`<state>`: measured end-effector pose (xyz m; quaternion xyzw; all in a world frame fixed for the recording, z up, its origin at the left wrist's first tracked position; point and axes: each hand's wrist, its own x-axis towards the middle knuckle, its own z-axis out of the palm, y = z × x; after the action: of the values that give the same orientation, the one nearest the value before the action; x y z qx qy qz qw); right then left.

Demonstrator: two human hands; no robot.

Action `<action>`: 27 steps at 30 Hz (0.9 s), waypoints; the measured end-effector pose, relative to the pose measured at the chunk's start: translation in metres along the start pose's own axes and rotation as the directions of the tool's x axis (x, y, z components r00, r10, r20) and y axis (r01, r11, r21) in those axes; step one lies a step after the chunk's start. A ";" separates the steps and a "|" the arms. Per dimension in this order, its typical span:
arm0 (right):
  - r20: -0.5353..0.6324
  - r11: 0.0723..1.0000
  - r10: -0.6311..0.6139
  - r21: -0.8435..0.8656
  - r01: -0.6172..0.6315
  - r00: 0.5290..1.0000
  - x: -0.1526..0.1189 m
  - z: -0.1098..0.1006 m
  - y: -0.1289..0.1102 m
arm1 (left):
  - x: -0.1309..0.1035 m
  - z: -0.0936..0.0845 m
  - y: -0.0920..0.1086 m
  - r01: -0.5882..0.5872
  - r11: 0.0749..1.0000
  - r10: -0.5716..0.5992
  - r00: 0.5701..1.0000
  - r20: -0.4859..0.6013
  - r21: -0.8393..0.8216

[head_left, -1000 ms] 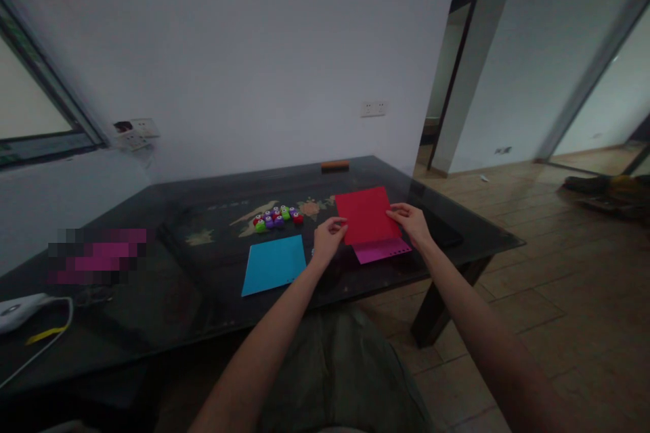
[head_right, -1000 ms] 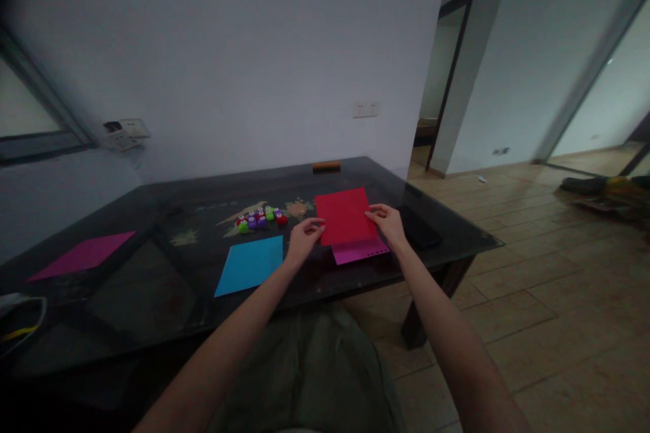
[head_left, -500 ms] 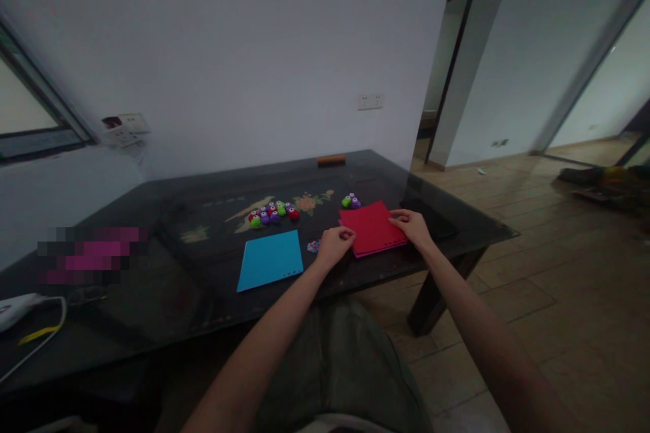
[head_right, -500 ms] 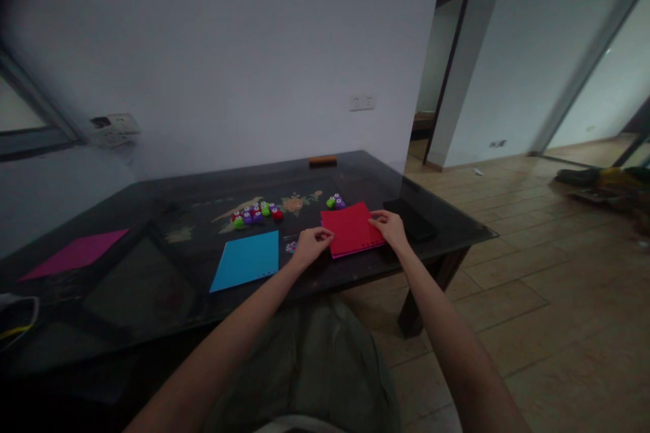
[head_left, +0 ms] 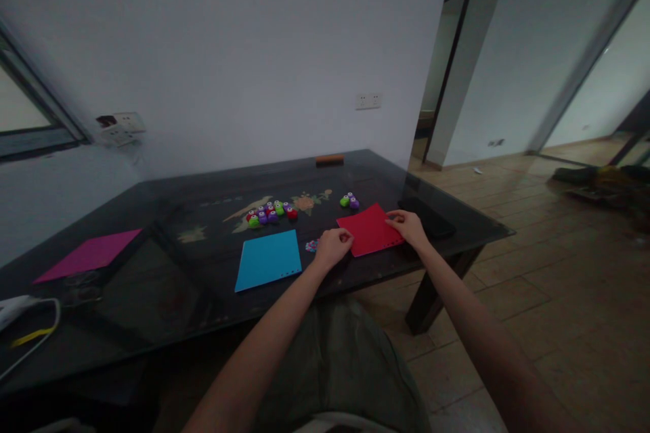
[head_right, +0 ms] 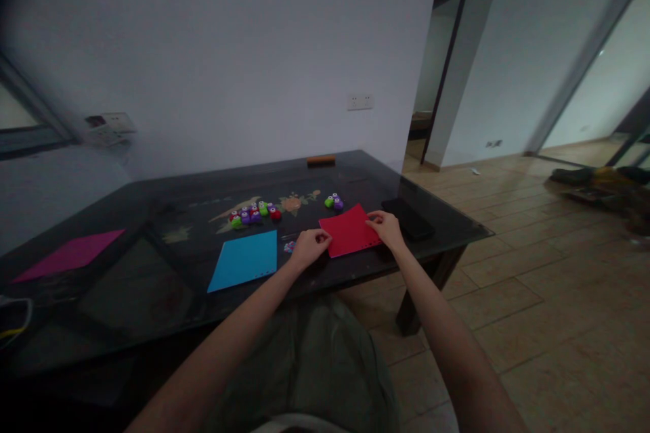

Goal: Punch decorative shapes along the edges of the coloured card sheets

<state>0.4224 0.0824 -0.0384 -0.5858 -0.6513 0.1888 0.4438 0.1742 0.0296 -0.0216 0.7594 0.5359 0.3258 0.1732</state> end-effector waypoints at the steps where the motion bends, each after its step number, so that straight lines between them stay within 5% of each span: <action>1: -0.002 1.000 -0.005 -0.003 0.005 1.000 0.000 0.000 0.000 | 0.000 0.000 0.000 -0.012 1.000 0.012 1.000 -0.022 0.028; 8: 0.007 1.000 -0.009 0.003 0.009 1.000 0.000 0.001 0.001 | -0.002 0.003 -0.006 -0.109 0.988 0.122 0.986 -0.113 0.111; 15: 0.022 1.000 -0.012 0.004 0.012 1.000 0.000 0.001 0.002 | -0.002 0.006 -0.007 -0.120 0.982 0.119 0.993 0.019 0.143; 27: -0.067 0.998 -0.056 -0.047 0.053 0.996 0.000 0.002 0.003 | -0.002 0.004 -0.005 -0.126 0.986 0.125 0.992 0.014 0.112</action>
<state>0.4228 0.0842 -0.0419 -0.5838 -0.6554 0.1419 0.4576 0.1732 0.0302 -0.0281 0.8014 0.5039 0.3026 0.1110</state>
